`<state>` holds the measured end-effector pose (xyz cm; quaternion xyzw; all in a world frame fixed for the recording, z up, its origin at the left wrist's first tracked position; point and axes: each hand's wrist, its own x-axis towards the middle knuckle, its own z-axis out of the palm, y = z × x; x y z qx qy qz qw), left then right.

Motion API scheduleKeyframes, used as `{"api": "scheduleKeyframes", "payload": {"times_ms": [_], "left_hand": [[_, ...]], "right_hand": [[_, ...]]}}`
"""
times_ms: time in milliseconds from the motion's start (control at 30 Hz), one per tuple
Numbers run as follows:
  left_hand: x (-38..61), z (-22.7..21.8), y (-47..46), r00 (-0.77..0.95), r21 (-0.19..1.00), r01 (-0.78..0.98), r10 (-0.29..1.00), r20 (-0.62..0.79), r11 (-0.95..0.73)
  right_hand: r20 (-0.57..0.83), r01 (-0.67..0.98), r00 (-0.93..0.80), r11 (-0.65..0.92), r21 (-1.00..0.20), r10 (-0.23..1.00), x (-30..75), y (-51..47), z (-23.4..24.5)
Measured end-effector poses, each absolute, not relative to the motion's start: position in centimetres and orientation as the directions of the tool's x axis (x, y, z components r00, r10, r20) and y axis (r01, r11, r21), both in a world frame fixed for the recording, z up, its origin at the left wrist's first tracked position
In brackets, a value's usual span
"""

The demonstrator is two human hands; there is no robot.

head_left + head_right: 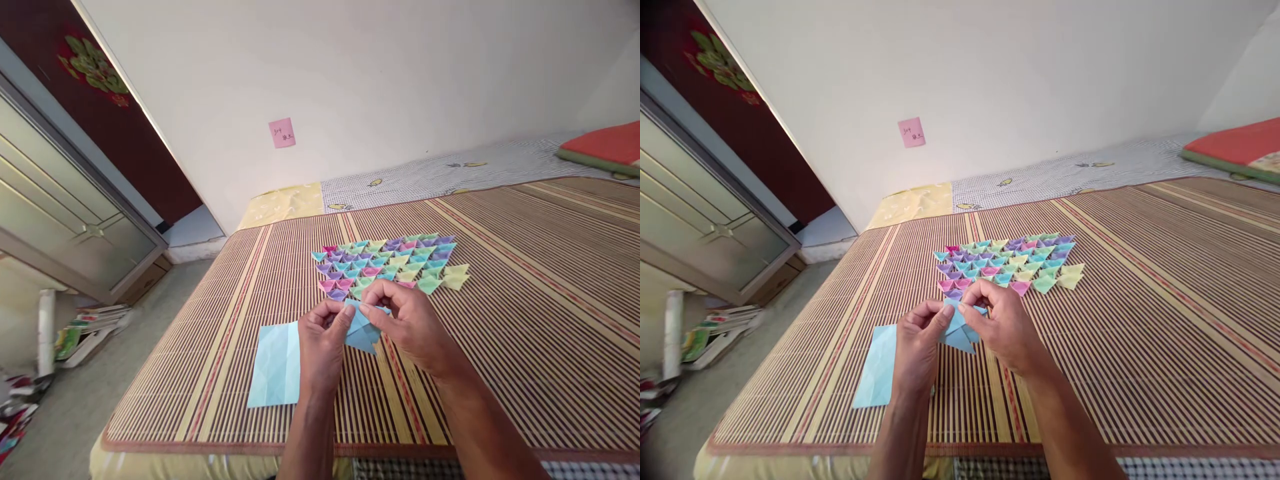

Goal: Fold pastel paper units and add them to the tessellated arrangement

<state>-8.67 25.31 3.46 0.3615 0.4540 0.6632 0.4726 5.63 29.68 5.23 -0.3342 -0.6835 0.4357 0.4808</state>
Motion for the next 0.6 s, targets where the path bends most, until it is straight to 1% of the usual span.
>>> {"api": "scheduleKeyframes", "payload": {"times_ms": [100, 167, 400, 600], "left_hand": [[-8.52, 3.61, 25.32, -0.308, 0.905, -0.403, 0.951, 0.006, -0.136], [-8.43, 3.73, 25.37, -0.314, 0.883, -0.447, 0.949, -0.006, -0.143], [-8.23, 3.85, 25.44, -0.338, 0.872, -0.461, 0.941, -0.002, -0.164], [-8.23, 3.90, 25.47, -0.302, 0.856, -0.500, 0.953, -0.027, -0.134]], "right_hand": [[0.340, -0.037, -0.312, 0.346, -0.937, 0.887, 5.25, 29.58, 5.32], [0.307, -0.058, -0.332, 0.306, -0.950, 0.892, 5.02, 29.55, 5.26], [0.255, -0.028, -0.350, 0.262, -0.965, 0.901, 4.73, 29.82, 4.63], [0.214, -0.068, -0.345, 0.203, -0.977, 0.914, 5.06, 29.95, 4.77]]}}
